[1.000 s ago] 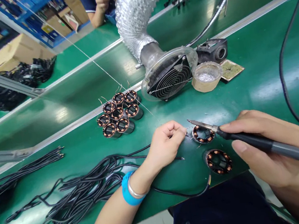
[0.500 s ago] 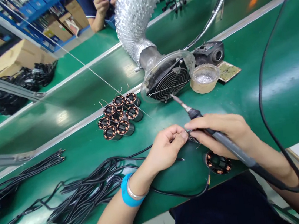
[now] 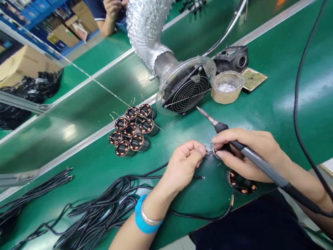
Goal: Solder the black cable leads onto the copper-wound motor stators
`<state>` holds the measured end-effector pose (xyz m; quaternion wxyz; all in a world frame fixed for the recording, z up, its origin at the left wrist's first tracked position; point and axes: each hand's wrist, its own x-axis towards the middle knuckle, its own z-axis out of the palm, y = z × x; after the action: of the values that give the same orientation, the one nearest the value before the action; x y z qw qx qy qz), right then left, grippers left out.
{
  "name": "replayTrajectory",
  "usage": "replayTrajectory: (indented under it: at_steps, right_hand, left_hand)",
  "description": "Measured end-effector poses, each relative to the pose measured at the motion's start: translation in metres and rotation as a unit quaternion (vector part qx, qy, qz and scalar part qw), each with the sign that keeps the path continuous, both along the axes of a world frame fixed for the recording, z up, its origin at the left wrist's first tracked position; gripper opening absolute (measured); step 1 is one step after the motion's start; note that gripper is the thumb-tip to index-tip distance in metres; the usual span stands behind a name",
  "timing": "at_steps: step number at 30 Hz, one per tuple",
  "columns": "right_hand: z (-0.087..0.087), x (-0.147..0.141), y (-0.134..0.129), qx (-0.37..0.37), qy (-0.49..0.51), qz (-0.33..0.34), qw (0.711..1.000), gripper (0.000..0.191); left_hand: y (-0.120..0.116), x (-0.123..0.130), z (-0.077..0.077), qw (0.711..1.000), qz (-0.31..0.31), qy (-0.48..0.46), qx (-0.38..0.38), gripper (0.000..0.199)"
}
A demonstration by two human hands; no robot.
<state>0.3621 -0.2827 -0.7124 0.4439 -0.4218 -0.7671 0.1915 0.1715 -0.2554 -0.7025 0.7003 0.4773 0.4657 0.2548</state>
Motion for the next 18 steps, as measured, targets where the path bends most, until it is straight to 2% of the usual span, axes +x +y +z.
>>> replayTrajectory:
  at_steps: [4,9,15,18]
  right_hand:
    - [-0.004,-0.003,0.000,-0.027,-0.004,0.010,1.000,0.025]
    - [-0.010,-0.007,-0.001,-0.037,0.040,-0.064,0.996,0.024]
    - [-0.008,-0.002,-0.004,-0.025,0.048,-0.034,0.998,0.027]
    - [-0.002,0.007,-0.013,-0.032,0.061,-0.047,0.997,0.033]
  left_hand:
    - [-0.007,0.003,-0.001,0.999,0.032,-0.006,-0.010,0.031]
    - [-0.015,0.006,-0.003,0.998,0.067,0.001,-0.018,0.028]
    - [-0.018,0.009,-0.007,0.997,0.074,0.020,0.016,0.026]
    - [-0.017,0.008,-0.009,0.997,0.072,0.026,0.023,0.026]
